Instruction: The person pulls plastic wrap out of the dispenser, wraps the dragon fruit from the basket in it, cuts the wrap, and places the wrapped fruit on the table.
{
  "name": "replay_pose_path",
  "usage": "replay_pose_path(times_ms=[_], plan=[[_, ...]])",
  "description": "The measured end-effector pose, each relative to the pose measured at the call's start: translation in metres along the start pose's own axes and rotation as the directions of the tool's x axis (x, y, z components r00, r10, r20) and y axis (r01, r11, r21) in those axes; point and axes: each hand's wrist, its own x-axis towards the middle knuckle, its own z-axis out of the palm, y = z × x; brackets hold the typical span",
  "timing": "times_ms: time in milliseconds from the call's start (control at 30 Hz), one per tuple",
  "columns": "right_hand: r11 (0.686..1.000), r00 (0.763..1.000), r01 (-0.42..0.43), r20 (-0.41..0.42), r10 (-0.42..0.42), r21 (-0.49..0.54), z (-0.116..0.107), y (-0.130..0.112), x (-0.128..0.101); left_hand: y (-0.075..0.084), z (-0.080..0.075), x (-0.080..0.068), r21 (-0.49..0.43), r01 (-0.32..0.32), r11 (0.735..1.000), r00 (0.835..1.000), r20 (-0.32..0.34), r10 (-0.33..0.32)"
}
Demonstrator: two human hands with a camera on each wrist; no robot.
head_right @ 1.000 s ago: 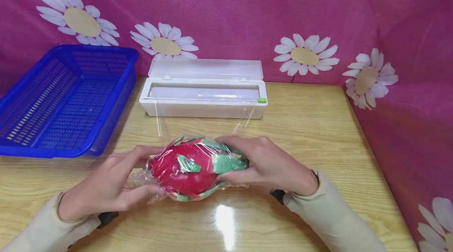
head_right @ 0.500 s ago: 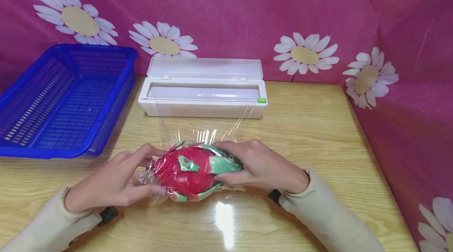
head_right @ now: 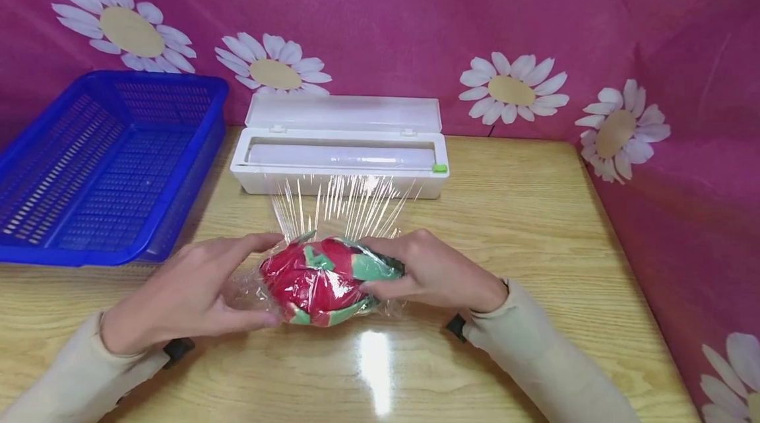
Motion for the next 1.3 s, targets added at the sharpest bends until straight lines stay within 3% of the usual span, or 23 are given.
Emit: replay_pose_path(times_ms=[133, 233, 367, 567, 733, 967, 1300], plan=[[1.000, 1.000, 0.007, -0.005, -0.007, -0.009, 0.000, 0.005, 0.002, 0.010, 0.005, 0.006, 0.035, -0.054, 0.998, 0.997, -0.054, 0.055], [1.000, 1.000, -0.018, 0.009, 0.018, 0.014, 0.000, 0.009, 0.004, 0.018, 0.015, 0.010, 0.066, -0.145, 0.987, 0.989, -0.027, 0.147], [0.995, 0.998, -0.059, 0.041, 0.056, 0.077, -0.001, 0.016, 0.009, 0.022, 0.026, 0.013, 0.109, -0.175, 0.979, 0.985, 0.014, 0.175], [0.979, 0.991, -0.112, 0.093, 0.097, 0.170, -0.001, 0.026, 0.014, 0.023, 0.036, 0.017, 0.198, -0.147, 0.969, 0.989, 0.045, 0.141], [0.980, 0.987, -0.125, 0.120, 0.107, 0.156, 0.000, 0.031, 0.018, 0.021, 0.040, 0.019, 0.244, -0.127, 0.961, 0.991, 0.062, 0.115], [0.982, 0.983, -0.136, 0.138, 0.118, 0.128, 0.000, 0.038, 0.022, 0.007, 0.035, 0.021, 0.069, -0.046, 0.997, 0.994, 0.106, 0.039], [0.959, 0.964, -0.231, 0.172, 0.202, 0.166, -0.003, 0.045, 0.027, -0.008, 0.028, 0.021, -0.051, 0.075, 0.996, 0.970, 0.236, -0.061]])
